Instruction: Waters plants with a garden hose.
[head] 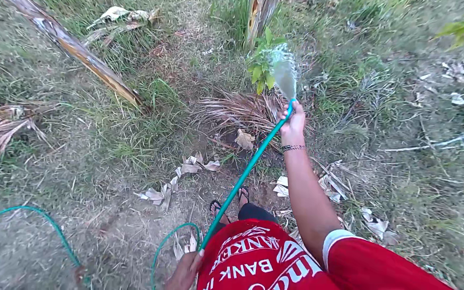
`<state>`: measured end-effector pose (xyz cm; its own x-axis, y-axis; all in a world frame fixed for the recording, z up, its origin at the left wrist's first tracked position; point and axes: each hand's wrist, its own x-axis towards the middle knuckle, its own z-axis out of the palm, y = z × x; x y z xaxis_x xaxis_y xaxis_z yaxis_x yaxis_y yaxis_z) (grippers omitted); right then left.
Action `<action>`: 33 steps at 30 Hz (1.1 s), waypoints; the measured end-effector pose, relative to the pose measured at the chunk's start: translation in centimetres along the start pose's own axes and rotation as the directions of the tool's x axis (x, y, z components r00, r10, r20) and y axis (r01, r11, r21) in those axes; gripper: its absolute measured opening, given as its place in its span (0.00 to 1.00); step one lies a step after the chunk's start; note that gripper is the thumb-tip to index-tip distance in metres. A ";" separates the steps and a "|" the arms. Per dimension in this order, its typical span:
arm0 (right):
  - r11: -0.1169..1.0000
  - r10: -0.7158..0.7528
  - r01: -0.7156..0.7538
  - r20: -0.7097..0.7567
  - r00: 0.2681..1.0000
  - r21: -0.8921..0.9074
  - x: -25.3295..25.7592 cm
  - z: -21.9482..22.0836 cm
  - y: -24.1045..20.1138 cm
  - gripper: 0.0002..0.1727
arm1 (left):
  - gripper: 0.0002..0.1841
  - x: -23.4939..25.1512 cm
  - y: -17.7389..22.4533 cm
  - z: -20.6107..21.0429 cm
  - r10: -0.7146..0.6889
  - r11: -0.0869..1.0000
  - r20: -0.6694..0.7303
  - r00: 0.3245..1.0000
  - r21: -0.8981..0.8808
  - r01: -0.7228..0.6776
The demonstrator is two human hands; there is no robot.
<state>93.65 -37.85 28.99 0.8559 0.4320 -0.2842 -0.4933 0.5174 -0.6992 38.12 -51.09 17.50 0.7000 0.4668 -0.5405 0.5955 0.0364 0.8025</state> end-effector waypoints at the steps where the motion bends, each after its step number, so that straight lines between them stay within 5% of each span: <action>1: 1.000 0.028 -0.028 -0.042 0.999 -0.002 0.1 -0.9 0.8 0.06 | 0.36 -0.6 -0.1 -0.1 -0.023 1.000 0.005 1.000 0.003 0.023; 6: 0.992 0.128 -0.126 -0.109 0.986 0.030 -0.2 -3.8 4.0 0.06 | 0.35 -3.0 -1.3 0.0 -0.111 0.994 0.023 0.994 0.005 0.111; 22: 0.958 0.285 -0.287 -0.081 0.955 -0.010 -1.2 -3.4 11.9 0.08 | 0.33 -7.0 -0.9 0.5 -0.243 0.968 0.037 0.969 -0.054 0.245; 33: 0.873 0.456 -0.481 -0.223 0.862 -0.074 -3.2 -6.1 17.9 0.06 | 0.34 -11.2 -1.4 1.4 -0.328 0.942 0.008 0.945 -0.071 0.328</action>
<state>83.02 -34.48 13.39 0.5471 0.4437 -0.7098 -0.8314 0.1891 -0.5226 30.02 -57.55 22.07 0.4693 0.4217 -0.7758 0.7622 0.2501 0.5971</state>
